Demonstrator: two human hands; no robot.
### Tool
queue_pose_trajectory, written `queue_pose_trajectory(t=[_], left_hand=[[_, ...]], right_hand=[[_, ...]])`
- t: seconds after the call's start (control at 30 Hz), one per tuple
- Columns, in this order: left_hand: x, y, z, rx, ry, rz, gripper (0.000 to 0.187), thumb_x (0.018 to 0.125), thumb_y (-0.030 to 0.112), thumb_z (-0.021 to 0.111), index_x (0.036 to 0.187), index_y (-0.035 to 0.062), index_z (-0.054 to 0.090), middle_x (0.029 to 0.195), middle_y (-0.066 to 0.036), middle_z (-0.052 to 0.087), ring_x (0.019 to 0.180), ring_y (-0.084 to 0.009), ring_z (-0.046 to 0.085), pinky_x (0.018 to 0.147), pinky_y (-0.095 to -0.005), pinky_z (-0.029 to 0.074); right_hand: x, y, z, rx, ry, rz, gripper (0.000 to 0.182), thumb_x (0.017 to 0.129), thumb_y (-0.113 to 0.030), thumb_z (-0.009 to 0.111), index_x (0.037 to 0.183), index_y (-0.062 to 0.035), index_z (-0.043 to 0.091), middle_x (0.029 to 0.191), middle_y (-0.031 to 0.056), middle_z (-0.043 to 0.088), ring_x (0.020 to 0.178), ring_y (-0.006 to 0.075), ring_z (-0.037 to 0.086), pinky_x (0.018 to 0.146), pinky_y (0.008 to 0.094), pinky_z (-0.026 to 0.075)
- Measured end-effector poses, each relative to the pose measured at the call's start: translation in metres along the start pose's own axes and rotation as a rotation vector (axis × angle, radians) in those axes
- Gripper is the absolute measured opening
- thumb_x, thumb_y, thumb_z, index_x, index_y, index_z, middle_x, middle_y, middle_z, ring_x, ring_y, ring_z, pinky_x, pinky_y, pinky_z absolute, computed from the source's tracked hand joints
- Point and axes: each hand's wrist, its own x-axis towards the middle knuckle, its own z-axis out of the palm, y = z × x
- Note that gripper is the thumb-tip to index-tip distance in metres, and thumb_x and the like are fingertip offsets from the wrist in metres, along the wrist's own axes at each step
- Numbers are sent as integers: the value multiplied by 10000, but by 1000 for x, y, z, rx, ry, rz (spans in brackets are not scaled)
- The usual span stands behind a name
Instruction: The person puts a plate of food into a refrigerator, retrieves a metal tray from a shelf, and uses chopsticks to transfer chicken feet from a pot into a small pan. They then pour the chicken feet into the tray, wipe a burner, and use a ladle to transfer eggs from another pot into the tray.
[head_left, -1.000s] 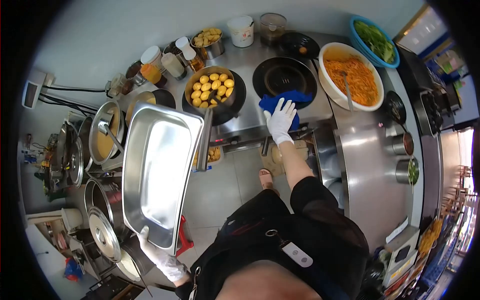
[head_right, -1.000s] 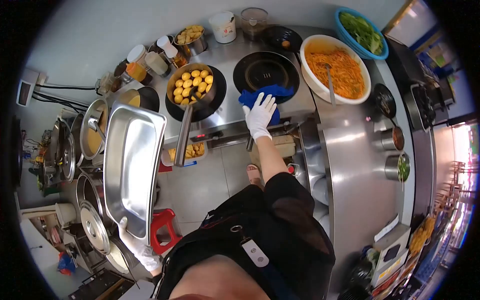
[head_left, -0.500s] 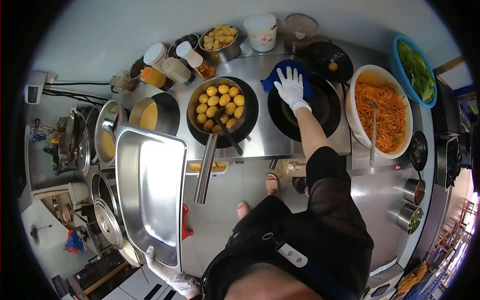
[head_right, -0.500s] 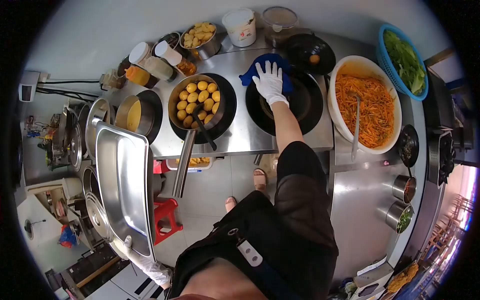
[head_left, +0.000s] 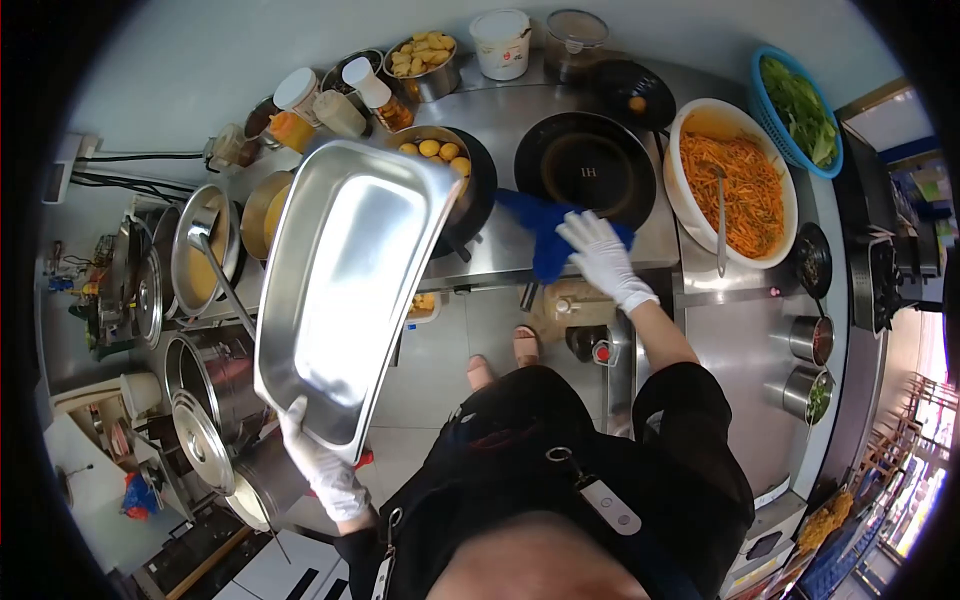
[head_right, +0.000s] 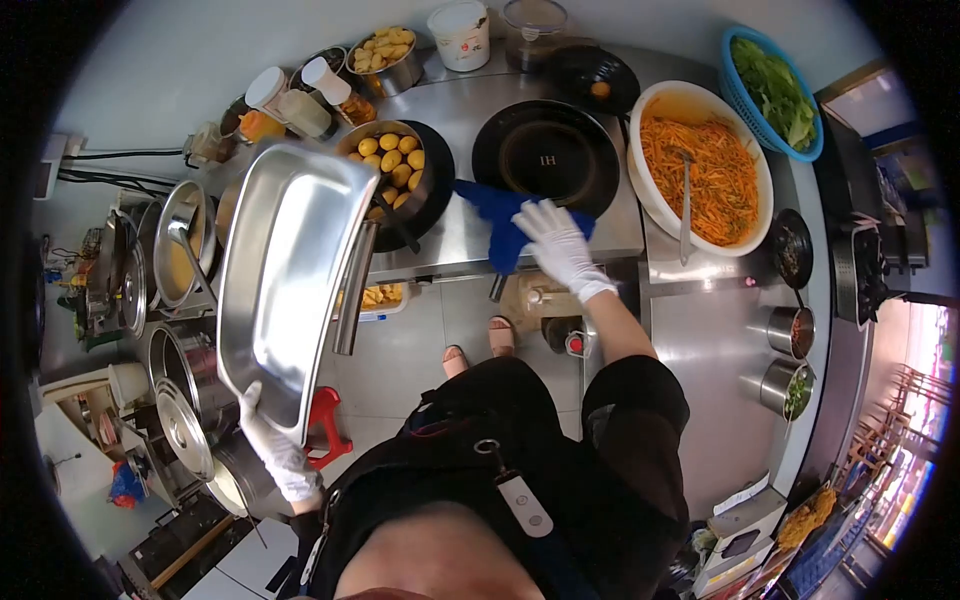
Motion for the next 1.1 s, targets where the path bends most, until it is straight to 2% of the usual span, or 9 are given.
queue_pose_trajectory(t=[0.13, 0.2, 0.33, 0.43, 0.6, 0.63, 0.73, 0.87, 1.1], left_hand=[[7, -51, 48, 104, -184, 10, 473, 852, 103, 523, 1314, 22, 469, 1186, -132, 598, 1076, -264, 591, 961, -425, 481], [24, -86, 48, 169, -169, -91, 401, 848, 75, 535, 1245, 24, 515, 1110, -106, 618, 1033, -246, 606, 948, -394, 489], [5, -155, 109, 8, -161, -233, 264, 825, 7, 594, 1085, 53, 586, 909, -47, 625, 821, -165, 624, 732, -296, 536], [8, -209, 114, 55, -147, -346, 190, 830, 10, 610, 1006, 78, 588, 830, -20, 614, 642, -120, 588, 502, -239, 481], [17, -277, 124, 48, -75, -303, 134, 833, 13, 615, 940, 83, 579, 722, -12, 584, 494, -101, 499, 409, -239, 390], [19, -284, 125, 37, -76, -316, 195, 833, -10, 610, 986, 99, 559, 772, -17, 581, 606, -123, 547, 501, -240, 431], [35, -305, 122, 97, -37, -272, 200, 829, -15, 607, 992, 90, 557, 784, -21, 584, 617, -137, 563, 501, -249, 441], [39, -314, 136, 6, 86, -201, 104, 822, 20, 639, 858, 70, 555, 662, -20, 549, 451, -116, 464, 399, -259, 371], [43, -317, 128, 28, 42, -152, 100, 852, 22, 628, 875, 84, 552, 701, -21, 575, 459, -103, 486, 389, -241, 379]], right_hand=[[-35, 91, 26, 21, 122, 390, 540, 904, -229, 554, 1425, -176, 419, 1527, 88, 316, 1405, 315, 279, 1144, 450, 238], [-47, 101, 28, 46, 183, 549, 549, 901, -212, 548, 1430, -161, 412, 1526, 81, 320, 1402, 299, 287, 1150, 440, 228], [-47, 96, 41, 67, 292, 740, 574, 877, -185, 556, 1431, -141, 413, 1528, 63, 322, 1403, 276, 292, 1154, 432, 219], [-43, 81, 44, 9, 309, 865, 597, 855, -175, 568, 1431, -136, 417, 1525, 51, 331, 1406, 259, 290, 1159, 419, 207], [-49, 80, 45, 0, 335, 820, 588, 860, -191, 561, 1427, -120, 419, 1519, 63, 340, 1403, 276, 294, 1157, 420, 211], [-50, 82, 47, -7, 342, 802, 589, 861, -192, 561, 1427, -117, 417, 1519, 66, 339, 1403, 278, 294, 1157, 420, 211], [-51, 78, 47, -40, 354, 774, 590, 855, -205, 568, 1418, -110, 417, 1505, 73, 354, 1382, 288, 319, 1147, 433, 225], [-55, 72, 37, -35, 336, 772, 592, 852, -210, 576, 1412, -107, 415, 1502, 79, 352, 1382, 289, 316, 1143, 446, 228], [-64, 67, 37, -61, 321, 755, 571, 876, -214, 540, 1419, -94, 411, 1510, 91, 346, 1386, 302, 315, 1147, 444, 220]])
